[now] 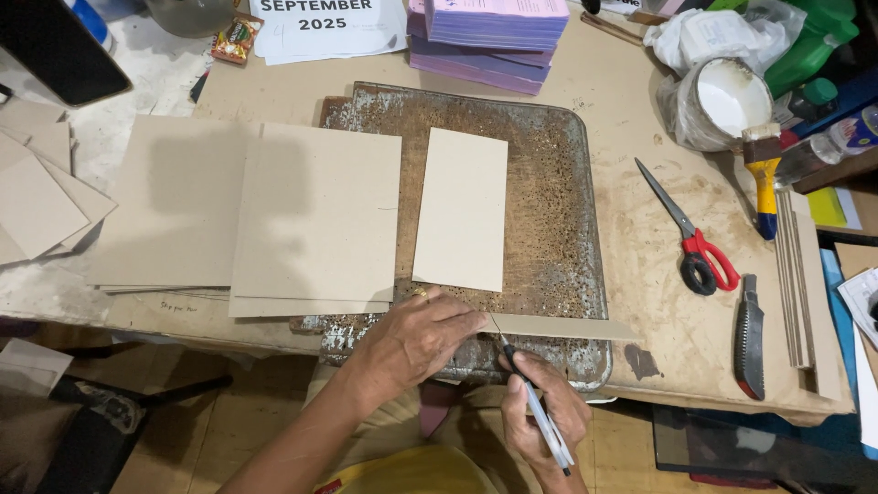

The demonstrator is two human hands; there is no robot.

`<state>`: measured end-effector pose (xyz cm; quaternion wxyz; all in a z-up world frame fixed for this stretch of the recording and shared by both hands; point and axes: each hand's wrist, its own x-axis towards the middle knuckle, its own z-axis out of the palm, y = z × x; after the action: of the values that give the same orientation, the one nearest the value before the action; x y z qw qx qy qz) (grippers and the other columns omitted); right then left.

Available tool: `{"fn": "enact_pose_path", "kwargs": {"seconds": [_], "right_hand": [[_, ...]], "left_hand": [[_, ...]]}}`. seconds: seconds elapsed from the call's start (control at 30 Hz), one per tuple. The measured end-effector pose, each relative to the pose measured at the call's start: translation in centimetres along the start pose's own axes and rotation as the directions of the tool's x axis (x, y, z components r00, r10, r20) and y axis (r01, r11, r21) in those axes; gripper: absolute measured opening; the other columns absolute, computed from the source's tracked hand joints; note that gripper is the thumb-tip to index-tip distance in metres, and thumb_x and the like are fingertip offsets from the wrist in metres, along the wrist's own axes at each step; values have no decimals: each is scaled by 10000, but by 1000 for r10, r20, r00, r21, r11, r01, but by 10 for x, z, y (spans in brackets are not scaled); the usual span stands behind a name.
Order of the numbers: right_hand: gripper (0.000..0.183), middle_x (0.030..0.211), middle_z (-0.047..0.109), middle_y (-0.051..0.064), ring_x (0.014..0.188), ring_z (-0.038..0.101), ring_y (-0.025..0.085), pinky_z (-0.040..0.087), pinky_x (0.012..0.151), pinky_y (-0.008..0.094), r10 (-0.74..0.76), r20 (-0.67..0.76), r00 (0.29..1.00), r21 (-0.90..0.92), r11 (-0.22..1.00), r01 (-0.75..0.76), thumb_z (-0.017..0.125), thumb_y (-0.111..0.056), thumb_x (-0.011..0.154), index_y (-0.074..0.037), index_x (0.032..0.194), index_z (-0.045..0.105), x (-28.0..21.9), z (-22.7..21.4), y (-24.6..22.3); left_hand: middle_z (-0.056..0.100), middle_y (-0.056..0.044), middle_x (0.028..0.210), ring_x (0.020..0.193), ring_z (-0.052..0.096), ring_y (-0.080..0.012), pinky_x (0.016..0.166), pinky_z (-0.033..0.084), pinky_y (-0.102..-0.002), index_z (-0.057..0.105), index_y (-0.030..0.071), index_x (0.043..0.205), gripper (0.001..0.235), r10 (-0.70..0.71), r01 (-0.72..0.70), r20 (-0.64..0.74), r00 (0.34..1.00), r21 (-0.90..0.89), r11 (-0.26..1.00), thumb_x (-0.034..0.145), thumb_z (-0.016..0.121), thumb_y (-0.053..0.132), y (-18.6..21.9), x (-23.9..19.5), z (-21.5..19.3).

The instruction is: Cutting cardboard sheets into specific sizes and shapes using a utility knife and a straight edge on a workbench.

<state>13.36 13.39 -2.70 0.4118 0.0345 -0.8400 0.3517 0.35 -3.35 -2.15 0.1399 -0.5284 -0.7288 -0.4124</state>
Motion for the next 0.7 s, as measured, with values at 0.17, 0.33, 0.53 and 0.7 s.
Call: {"fn": "enact_pose_path", "kwargs": {"seconds": [0.17, 0.33, 0.53, 0.7], "right_hand": [[198, 954, 772, 179, 803, 816, 239, 668, 725, 265, 3, 11, 1000, -13, 1000, -2, 613, -154, 956, 9, 1035, 696, -1, -1, 1], [218, 925, 787, 136, 827, 808, 211, 653, 742, 260, 5, 12, 1000, -95, 995, -4, 619, -177, 950, -6, 1044, 715, -3, -2, 3], [207, 887, 762, 193, 737, 805, 255, 687, 718, 295, -8, -25, 1000, 35, 999, 9, 626, -148, 939, 45, 969, 694, -1, 2, 1], [217, 916, 772, 197, 740, 825, 249, 699, 622, 246, 40, -53, 998, 105, 994, -34, 654, -176, 948, 23, 1021, 700, -15, 3, 15]], "left_hand": [[744, -181, 1071, 825, 702, -280, 768, 619, -356, 736, -22, 1134, 236, -1, 0, 13, 1000, 39, 999, 902, 770, 8, 0, -1, 1], [748, -187, 1105, 864, 705, -273, 762, 624, -327, 733, -2, 1160, 286, -12, 11, 20, 1000, 56, 998, 880, 792, 10, -3, -5, 6], [756, -188, 1096, 852, 738, -264, 835, 615, -364, 744, 19, 1143, 246, -7, 7, 3, 1000, 35, 999, 901, 780, 35, -9, -8, 13], [756, -174, 1076, 814, 734, -246, 830, 624, -370, 735, 13, 1146, 257, -16, 16, -15, 1000, 9, 1000, 895, 787, 27, -7, -7, 11]]}}
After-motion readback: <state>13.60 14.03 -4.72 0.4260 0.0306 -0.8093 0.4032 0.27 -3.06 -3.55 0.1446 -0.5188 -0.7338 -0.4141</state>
